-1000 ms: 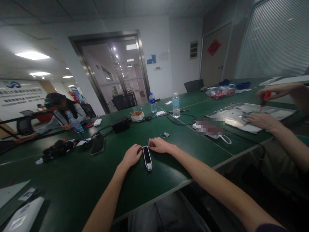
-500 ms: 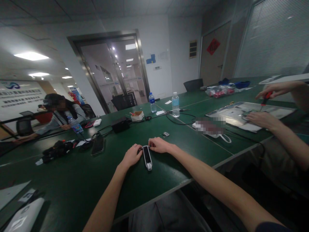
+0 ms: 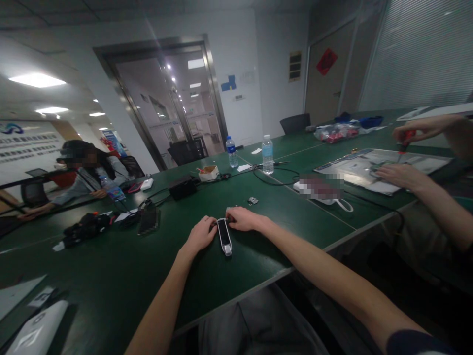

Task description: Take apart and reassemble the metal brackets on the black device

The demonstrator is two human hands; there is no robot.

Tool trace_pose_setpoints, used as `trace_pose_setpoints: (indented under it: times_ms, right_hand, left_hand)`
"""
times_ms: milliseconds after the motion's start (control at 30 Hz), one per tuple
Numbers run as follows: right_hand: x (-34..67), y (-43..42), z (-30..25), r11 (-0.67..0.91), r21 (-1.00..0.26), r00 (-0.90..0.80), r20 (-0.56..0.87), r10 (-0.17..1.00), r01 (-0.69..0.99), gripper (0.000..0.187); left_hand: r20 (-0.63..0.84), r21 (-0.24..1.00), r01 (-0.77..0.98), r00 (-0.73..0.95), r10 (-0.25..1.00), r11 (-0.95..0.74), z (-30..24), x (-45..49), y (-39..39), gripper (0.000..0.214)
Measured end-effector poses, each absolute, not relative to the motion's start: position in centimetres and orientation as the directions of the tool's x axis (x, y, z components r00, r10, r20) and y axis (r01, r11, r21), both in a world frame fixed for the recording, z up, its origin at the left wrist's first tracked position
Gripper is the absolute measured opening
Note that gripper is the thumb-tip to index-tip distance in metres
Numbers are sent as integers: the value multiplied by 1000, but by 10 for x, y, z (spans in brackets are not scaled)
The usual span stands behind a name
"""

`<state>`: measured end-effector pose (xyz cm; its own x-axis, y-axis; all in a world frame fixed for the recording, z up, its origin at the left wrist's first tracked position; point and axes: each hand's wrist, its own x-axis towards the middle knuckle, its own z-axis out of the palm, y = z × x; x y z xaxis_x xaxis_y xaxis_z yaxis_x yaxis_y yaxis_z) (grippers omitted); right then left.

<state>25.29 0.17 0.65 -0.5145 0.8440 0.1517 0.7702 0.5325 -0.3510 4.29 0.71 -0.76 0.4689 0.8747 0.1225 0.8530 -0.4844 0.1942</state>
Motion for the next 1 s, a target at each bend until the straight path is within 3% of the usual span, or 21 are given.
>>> trace_pose_setpoints:
  times_ms: [1000]
  right_hand:
    - [254,7,2,546,-352,-530,149,835,760,22]
  left_hand:
    - [128,180,852,475,871,-491,-5,45,6,25]
